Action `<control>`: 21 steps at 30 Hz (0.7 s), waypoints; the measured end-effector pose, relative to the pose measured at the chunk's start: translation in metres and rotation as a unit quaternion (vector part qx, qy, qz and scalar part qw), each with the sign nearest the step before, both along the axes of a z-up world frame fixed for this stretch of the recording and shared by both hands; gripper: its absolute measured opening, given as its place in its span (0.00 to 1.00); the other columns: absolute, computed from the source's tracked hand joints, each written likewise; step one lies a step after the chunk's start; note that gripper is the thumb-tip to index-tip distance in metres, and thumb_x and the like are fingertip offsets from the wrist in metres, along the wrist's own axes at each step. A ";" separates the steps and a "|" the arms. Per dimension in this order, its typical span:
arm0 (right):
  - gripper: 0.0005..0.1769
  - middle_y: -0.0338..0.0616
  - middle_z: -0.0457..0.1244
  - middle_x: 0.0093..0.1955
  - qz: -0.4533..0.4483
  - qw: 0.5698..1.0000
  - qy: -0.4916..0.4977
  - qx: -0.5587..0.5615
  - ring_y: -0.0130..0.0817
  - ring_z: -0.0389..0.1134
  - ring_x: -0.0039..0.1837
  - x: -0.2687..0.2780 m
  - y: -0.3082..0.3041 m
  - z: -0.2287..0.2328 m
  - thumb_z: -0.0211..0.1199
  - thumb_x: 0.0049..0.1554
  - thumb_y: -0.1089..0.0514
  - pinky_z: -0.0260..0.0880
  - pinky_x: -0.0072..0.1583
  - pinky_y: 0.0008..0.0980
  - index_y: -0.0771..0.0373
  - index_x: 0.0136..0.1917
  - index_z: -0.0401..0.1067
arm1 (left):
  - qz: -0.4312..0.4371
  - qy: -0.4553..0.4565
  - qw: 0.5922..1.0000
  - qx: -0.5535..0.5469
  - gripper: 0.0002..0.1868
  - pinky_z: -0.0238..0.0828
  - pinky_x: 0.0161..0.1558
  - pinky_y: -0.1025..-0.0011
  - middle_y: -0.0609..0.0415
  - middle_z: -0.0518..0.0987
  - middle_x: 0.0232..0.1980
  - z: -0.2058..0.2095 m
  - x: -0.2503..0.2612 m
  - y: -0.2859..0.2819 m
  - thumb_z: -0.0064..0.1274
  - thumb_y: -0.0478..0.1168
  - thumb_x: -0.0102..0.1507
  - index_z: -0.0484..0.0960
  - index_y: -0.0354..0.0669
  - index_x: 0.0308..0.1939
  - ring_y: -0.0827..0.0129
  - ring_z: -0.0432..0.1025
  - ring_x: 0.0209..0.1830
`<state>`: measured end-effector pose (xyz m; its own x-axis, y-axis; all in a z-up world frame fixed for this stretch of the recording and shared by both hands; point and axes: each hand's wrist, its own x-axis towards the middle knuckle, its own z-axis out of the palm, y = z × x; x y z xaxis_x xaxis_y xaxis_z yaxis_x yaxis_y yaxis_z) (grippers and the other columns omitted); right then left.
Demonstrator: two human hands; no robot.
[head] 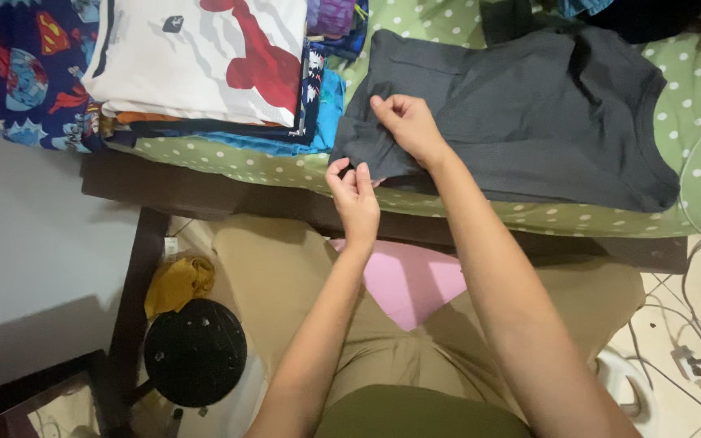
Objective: The person folds several garments one by one on a green polka-dotted ironing board. They handle a white t-shirt with a red graphic, a dark gray short, a green t-shirt with a cartoon print, beige shorts, and dark blue shorts, smoothing and folding each before stacking them.
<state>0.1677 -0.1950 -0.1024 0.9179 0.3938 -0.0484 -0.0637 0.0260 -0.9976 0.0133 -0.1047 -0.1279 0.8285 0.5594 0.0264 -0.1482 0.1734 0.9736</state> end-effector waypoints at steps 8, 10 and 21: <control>0.16 0.24 0.59 0.38 0.038 0.999 0.011 0.005 0.15 0.54 0.41 0.002 -0.012 -0.016 0.61 0.68 0.49 0.55 0.42 0.22 0.60 0.42 0.72 | -0.025 0.073 0.997 -0.032 0.35 0.82 0.37 0.67 0.46 0.76 0.48 0.036 0.044 0.038 0.60 0.47 0.63 0.58 0.36 0.63 0.65 0.77 0.40; 0.13 0.25 0.62 0.39 0.038 0.999 -0.027 -0.001 0.14 0.58 0.43 0.000 -0.014 -0.019 0.61 0.66 0.51 0.60 0.45 0.21 0.60 0.44 0.74 | -0.038 0.122 0.991 0.037 0.40 0.83 0.33 0.64 0.47 0.74 0.49 0.047 0.062 0.043 0.65 0.54 0.58 0.62 0.34 0.61 0.66 0.77 0.39; 0.19 0.27 0.61 0.42 0.105 0.991 0.011 -0.084 0.18 0.58 0.45 0.007 -0.027 0.006 0.58 0.68 0.46 0.61 0.47 0.23 0.64 0.48 0.74 | -0.233 0.204 0.949 0.054 0.25 0.67 0.25 0.72 0.58 0.78 0.31 0.020 0.088 0.068 0.62 0.59 0.59 0.85 0.38 0.39 0.73 0.70 0.26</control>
